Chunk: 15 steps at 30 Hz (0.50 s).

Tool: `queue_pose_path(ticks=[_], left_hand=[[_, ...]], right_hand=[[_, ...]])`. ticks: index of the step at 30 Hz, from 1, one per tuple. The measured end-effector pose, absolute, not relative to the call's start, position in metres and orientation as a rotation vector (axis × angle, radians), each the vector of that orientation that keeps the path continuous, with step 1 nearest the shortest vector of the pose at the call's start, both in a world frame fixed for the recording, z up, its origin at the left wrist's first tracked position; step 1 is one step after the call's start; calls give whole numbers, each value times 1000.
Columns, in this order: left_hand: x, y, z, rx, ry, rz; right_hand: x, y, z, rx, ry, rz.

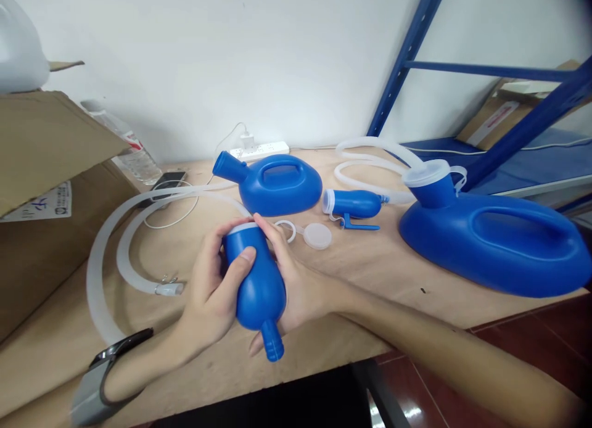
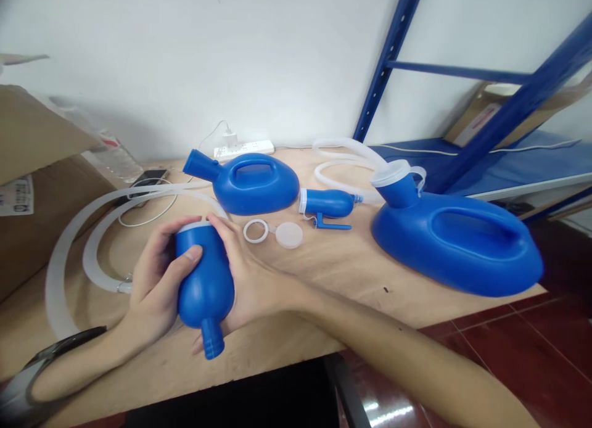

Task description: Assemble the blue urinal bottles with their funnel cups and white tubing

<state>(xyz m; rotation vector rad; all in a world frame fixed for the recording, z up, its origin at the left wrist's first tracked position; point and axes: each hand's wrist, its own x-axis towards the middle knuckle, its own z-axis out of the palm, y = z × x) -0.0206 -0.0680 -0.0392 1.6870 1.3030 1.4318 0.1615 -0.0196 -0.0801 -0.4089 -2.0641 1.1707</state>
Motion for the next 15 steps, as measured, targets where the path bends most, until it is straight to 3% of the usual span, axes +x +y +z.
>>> queue_pose_path(ticks=[5,9,15], left_hand=[[-21,-60,-43,1595,1312,1448],[-13,-52,-42,1559,1296,1543],[10,-41,-41,1505,1233,1479]], right_hand=[[179,-4,-70,-372,-2188,1443],[173,3,-78,-182,-1914,1665],[157,-12,-75,-567,-1608,1459]])
